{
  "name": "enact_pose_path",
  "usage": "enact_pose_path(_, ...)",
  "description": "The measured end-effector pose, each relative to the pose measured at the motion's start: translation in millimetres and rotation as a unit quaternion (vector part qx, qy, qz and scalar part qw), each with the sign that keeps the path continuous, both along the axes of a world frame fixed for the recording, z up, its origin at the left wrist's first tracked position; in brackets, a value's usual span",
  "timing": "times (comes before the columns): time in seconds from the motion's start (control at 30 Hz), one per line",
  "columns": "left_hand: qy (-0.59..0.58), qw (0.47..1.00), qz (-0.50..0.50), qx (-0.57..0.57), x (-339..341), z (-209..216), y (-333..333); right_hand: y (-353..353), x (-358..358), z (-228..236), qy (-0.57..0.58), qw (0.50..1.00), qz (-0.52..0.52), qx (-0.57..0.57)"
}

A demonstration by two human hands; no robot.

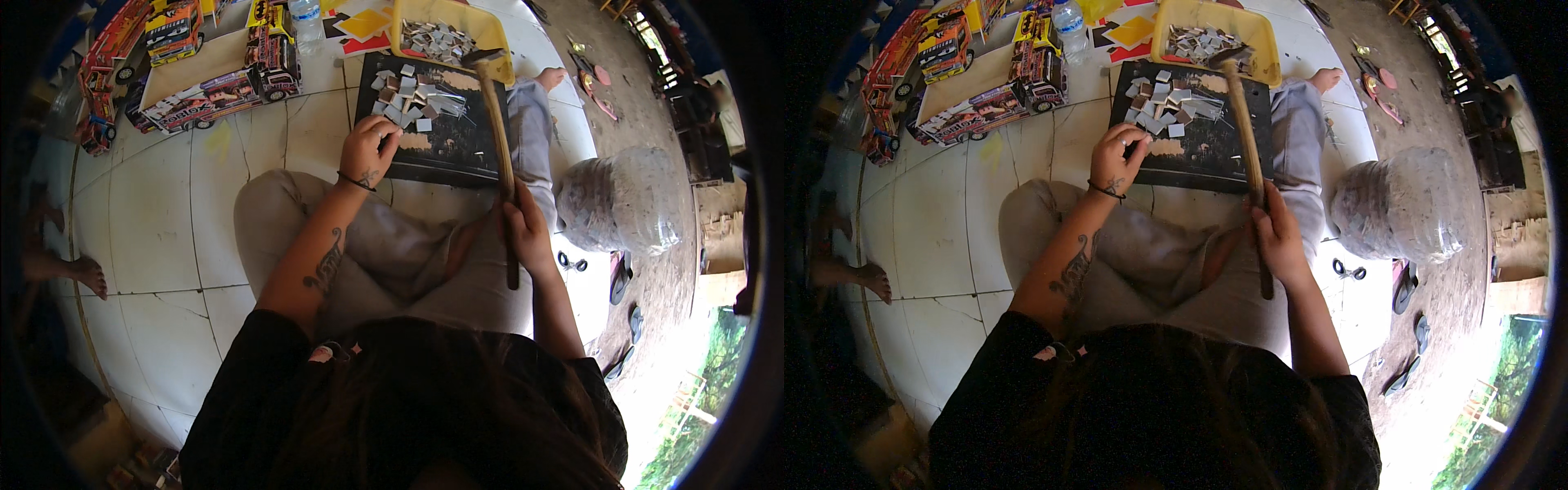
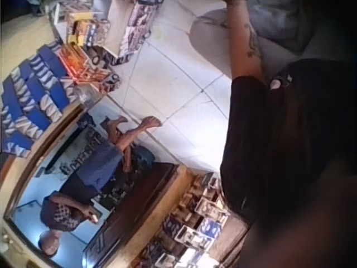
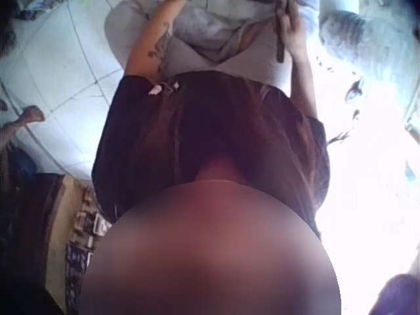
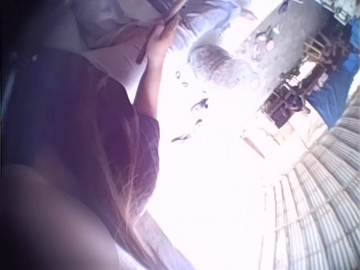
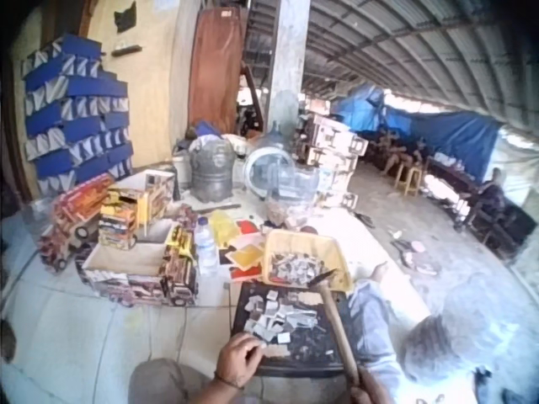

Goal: The person sits on the floor and repeatedly places small rectangular blocks on a black board, then strikes them with a wooden stick to break them into smaller pieces. The broken pieces are collected and placed into a clear plastic container.

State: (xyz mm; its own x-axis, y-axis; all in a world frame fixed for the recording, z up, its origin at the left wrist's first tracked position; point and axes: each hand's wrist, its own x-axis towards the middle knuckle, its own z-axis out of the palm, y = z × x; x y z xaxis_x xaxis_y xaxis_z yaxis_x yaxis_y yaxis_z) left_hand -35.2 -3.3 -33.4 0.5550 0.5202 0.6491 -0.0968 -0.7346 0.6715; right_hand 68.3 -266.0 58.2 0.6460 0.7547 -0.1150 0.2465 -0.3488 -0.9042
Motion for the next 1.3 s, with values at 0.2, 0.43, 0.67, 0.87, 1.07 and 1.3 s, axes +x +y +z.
enact_pose_path(0.2,-0.013,1.0,-0.004,0.006,1.4,2.5,-0.8,-9.5,-47.8,37.4,-0.25,0.964,0.085,-0.032)
enact_pose_path(0.43,-0.023,1.0,-0.01,0.016,1.4,2.3,-0.2,-9.3,-60.9,52.5,-0.298,0.938,0.088,-0.155)
enact_pose_path(0.67,-0.007,0.999,0.01,0.04,0.4,-2.0,0.4,-10.3,-62.6,55.6,-0.291,0.945,0.084,-0.124)
enact_pose_path(0.87,-0.013,1.0,-0.008,0.019,1.1,-4.9,2.2,-7.6,-62.6,51.5,-0.283,0.953,0.074,-0.08)
enact_pose_path(1.07,0.033,0.998,-0.002,-0.051,1.2,-4.3,1.0,-11.4,-43.9,36.7,-0.213,0.976,0.015,-0.044)
enact_pose_path(1.3,0.051,0.998,0.015,-0.034,-6.2,11.7,-5.2,5.0,16.4,-31.8,-0.311,0.93,-0.102,-0.166)
